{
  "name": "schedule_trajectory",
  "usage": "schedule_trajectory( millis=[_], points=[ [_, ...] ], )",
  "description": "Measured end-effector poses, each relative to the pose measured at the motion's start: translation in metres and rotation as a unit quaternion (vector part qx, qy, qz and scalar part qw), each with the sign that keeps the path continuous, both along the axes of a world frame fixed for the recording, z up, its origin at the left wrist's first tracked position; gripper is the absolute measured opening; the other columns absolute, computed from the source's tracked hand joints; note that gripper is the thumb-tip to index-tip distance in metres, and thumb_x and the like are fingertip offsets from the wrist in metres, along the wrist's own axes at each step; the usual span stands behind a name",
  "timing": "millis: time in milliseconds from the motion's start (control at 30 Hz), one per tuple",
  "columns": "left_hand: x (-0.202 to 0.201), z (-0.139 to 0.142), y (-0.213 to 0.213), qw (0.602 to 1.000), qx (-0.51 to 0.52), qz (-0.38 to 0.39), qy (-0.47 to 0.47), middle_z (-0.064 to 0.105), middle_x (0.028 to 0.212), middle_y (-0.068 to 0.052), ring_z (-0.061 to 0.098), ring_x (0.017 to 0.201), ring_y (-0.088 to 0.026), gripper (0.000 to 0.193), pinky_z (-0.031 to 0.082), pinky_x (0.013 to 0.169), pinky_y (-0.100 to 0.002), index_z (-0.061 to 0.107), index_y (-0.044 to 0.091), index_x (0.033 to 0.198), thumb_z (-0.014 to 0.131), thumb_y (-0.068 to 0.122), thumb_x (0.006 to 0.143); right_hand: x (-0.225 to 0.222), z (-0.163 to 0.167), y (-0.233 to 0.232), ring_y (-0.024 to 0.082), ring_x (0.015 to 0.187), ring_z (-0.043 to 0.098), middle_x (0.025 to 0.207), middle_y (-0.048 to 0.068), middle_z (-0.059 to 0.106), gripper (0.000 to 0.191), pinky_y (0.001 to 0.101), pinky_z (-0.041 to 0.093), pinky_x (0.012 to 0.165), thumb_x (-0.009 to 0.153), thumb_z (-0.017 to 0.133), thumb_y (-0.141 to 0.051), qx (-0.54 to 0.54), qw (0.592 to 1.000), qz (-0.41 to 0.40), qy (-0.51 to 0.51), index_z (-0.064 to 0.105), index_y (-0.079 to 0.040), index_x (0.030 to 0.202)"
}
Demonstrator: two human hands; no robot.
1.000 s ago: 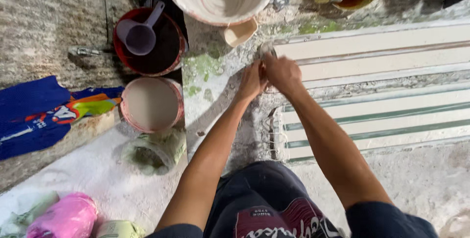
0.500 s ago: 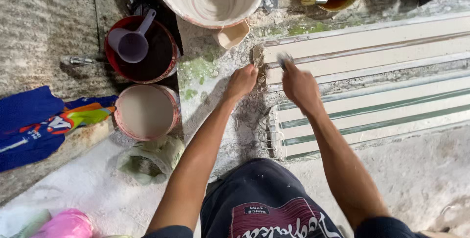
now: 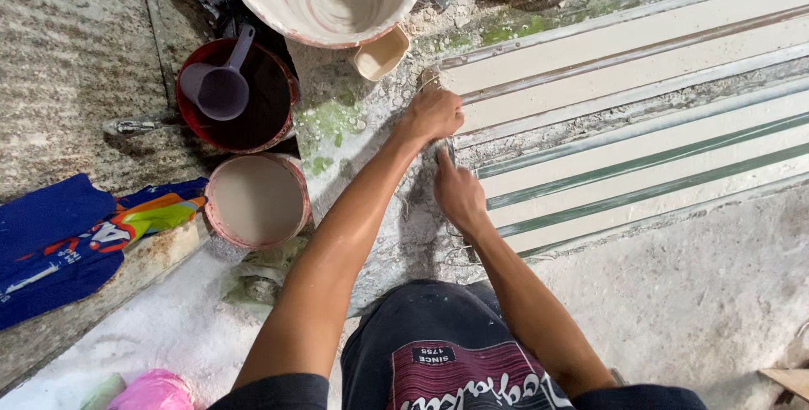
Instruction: The person uses a small hand scraper to remove dried plaster residue from long grooved mold strips, running the tool along the grooves and along the edges, occasionally brushing debris away by hand and repositioning the strips to reach new sections.
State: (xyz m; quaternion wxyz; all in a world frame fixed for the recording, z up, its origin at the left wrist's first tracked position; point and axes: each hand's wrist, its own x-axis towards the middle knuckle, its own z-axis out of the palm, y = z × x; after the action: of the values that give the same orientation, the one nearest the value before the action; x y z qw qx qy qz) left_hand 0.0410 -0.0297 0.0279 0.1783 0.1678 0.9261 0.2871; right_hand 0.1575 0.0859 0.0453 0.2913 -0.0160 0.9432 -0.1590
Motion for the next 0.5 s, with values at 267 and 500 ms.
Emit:
schedule_trajectory(
  millis=[267, 500],
  points=[
    [-0.017, 0.021, -0.004, 0.996, -0.078, -0.032, -0.034, 0.073, 0.114, -0.021, 0.066, 0.109, -0.038, 0.022, 0.047, 0.103, -0.051, 0.08, 0.016, 0.093, 0.065, 0.029, 0.086, -0.011, 0.014, -0.009, 0.05, 0.073, 0.07, 0.083, 0.029, 0.068, 0.05, 0.0614, 0.057, 0.061, 0.102, 0.045, -0.024, 0.052, 0.996, 0.066, 0.022, 0.04, -0.017, 0.151],
    [-0.009, 0.027, -0.048, 0.967, 0.196, 0.162, 0.033, 0.073, 0.116, -0.017, 0.067, 0.112, -0.028, 0.025, 0.051, 0.099, -0.043, 0.073, 0.007, 0.115, 0.067, 0.017, 0.094, -0.049, 0.011, -0.029, 0.046, 0.073, 0.072, 0.088, 0.03, 0.069, 0.041, 0.0557, 0.059, 0.061, 0.103, 0.045, -0.022, 0.013, 0.977, 0.1, 0.19, 0.046, -0.01, 0.143]
  ],
)
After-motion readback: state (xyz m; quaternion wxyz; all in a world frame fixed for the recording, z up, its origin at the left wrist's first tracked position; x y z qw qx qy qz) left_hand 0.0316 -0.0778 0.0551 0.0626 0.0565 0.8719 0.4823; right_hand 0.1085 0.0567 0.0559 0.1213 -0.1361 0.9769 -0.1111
